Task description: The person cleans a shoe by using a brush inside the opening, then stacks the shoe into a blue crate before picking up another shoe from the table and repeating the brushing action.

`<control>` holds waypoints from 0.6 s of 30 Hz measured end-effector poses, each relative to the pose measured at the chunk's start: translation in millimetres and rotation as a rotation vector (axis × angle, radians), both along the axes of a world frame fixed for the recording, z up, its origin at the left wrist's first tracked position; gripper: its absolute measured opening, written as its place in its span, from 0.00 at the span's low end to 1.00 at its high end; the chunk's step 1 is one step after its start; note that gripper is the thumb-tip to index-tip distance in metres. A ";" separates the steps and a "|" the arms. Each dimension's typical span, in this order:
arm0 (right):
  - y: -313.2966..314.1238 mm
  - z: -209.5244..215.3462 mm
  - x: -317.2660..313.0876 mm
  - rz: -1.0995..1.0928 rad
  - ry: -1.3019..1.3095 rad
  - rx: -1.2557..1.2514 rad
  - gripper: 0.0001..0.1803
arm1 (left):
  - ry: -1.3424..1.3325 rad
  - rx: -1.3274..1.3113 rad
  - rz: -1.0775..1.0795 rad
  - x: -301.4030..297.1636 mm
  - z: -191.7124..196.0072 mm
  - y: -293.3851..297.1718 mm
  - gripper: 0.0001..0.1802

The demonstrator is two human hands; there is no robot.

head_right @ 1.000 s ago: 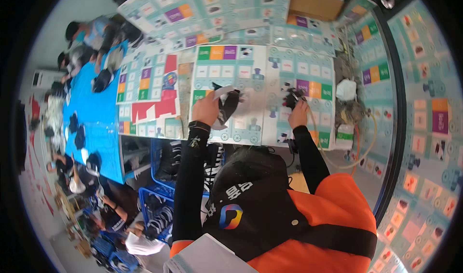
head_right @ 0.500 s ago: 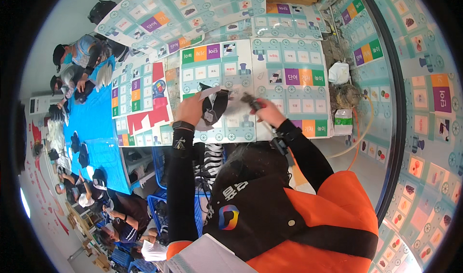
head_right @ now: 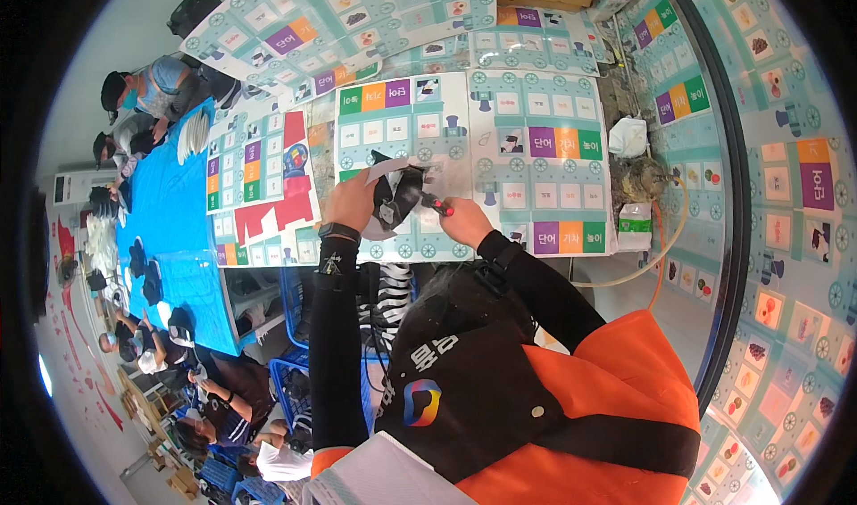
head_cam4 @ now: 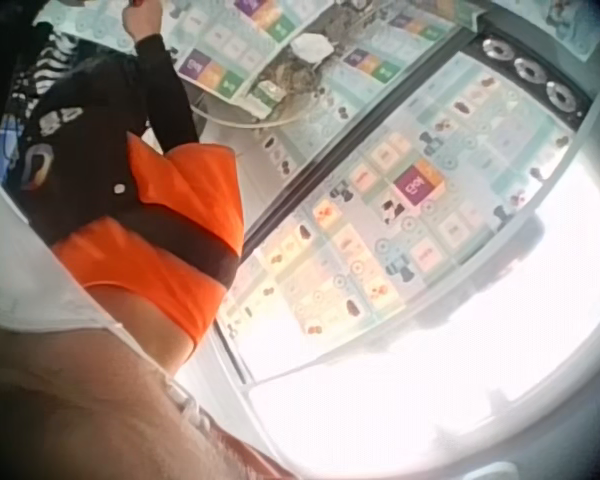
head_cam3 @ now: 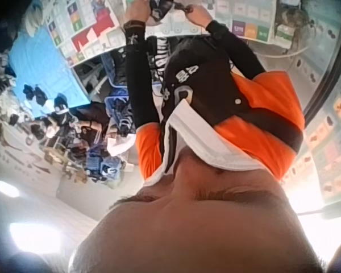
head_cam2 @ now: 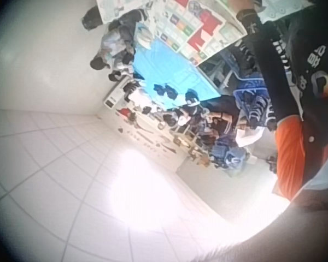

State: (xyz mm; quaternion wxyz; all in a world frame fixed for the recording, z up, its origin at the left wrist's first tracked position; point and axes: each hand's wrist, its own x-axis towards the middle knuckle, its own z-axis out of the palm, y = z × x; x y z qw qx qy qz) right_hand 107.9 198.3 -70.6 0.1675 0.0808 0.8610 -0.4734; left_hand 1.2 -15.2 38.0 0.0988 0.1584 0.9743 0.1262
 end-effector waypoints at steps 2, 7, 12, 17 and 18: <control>-1.0 -1.3 0.0 0.042 -0.017 -0.004 0.15 | -0.018 -0.013 0.006 -0.1 1.0 -0.1 0.16; -8.8 2.5 -4.0 -0.016 -0.015 0.004 0.15 | 0.002 0.026 -0.001 0.8 -4.7 -7.4 0.17; -10.9 1.8 -8.9 -0.003 -0.016 -0.036 0.17 | 0.000 0.007 0.011 1.4 -3.7 -4.1 0.16; -10.9 2.2 -12.1 0.085 -0.052 -0.038 0.16 | 0.002 0.006 0.019 1.7 -4.4 -5.7 0.16; -11.7 2.8 -12.1 0.050 -0.053 -0.041 0.16 | 0.005 0.020 0.033 2.0 -4.9 -7.3 0.16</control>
